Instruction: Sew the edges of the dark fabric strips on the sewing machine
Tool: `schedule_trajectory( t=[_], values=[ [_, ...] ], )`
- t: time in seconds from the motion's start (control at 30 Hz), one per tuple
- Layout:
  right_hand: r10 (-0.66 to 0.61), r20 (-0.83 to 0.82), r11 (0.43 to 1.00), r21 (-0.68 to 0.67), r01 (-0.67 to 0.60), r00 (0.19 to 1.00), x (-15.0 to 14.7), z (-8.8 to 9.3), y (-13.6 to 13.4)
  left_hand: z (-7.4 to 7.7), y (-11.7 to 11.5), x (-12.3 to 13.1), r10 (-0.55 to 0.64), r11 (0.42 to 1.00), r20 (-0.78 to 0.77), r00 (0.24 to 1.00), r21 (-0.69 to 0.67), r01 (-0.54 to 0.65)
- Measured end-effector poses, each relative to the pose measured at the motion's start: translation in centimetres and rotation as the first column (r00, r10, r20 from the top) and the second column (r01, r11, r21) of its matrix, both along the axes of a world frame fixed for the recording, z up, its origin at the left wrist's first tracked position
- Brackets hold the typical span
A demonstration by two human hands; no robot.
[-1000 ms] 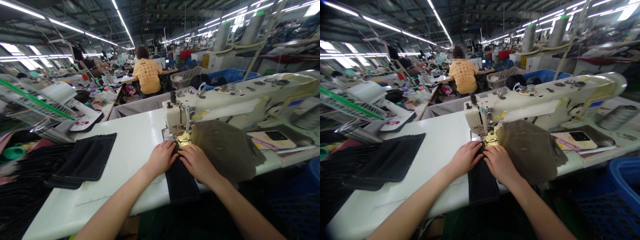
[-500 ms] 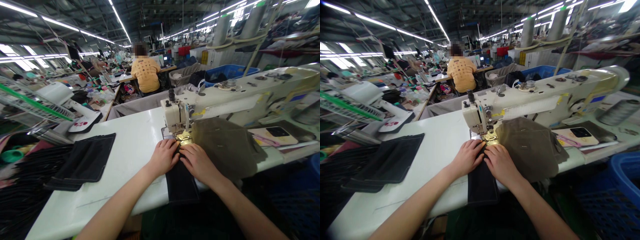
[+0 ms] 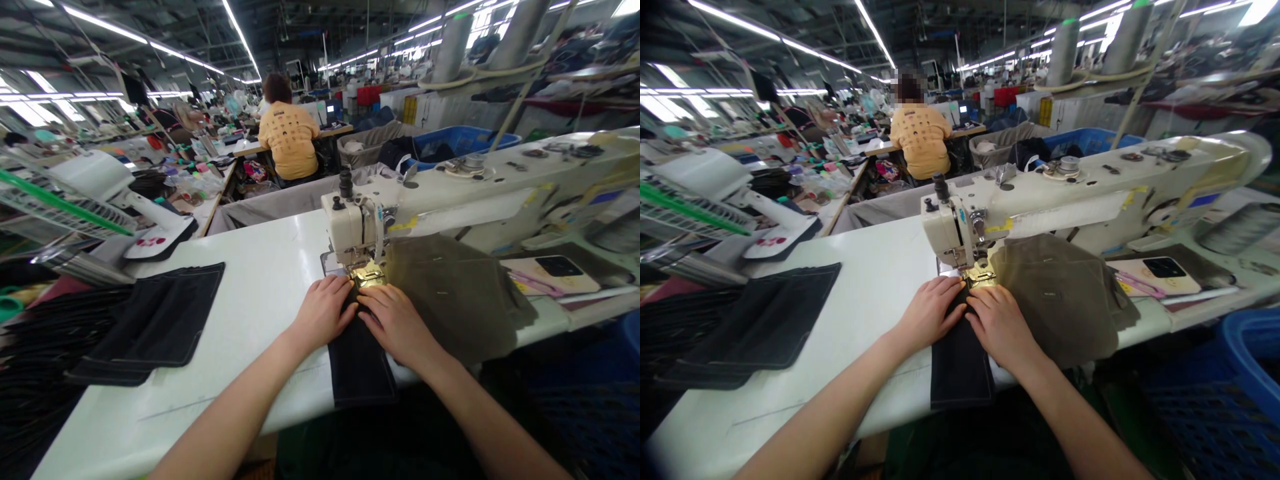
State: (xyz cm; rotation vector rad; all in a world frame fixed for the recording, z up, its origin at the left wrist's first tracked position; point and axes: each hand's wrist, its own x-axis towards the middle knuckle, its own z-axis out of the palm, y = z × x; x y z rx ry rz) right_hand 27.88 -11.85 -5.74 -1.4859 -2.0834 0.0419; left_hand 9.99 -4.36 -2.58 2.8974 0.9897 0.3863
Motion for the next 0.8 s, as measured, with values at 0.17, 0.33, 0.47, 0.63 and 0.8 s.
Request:
schedule_trajectory(
  t=[0.17, 0.33, 0.47, 0.63, 0.8],
  values=[
    [-0.007, 0.011, 1.000, 0.001, 0.007, 1.000, 0.0, 0.2, -0.1, -0.1, -0.1, 0.0, 0.006, 1.000, -0.001, 1.000, 0.000, -0.006],
    [-0.006, 0.020, 1.000, -0.008, 0.006, 1.000, -0.1, 0.4, -0.1, 0.0, -0.1, -0.2, -0.018, 1.000, -0.022, 1.000, 0.015, 0.019],
    [-0.003, 0.028, 1.000, 0.002, 0.003, 1.000, -0.1, 0.4, 0.0, 0.2, 0.0, -0.3, -0.007, 0.999, -0.051, 0.999, 0.033, 0.008],
    [0.007, 0.036, 1.000, 0.013, -0.008, 0.999, 0.1, 0.3, -0.6, 0.1, -0.6, -0.4, -0.028, 0.999, -0.049, 0.998, 0.044, 0.030],
    [-0.005, 0.048, 1.000, 0.011, 0.004, 0.999, 0.2, 0.2, -1.6, -0.1, -1.5, -0.7, -0.065, 0.997, -0.044, 0.997, 0.029, 0.066]
  ],
)
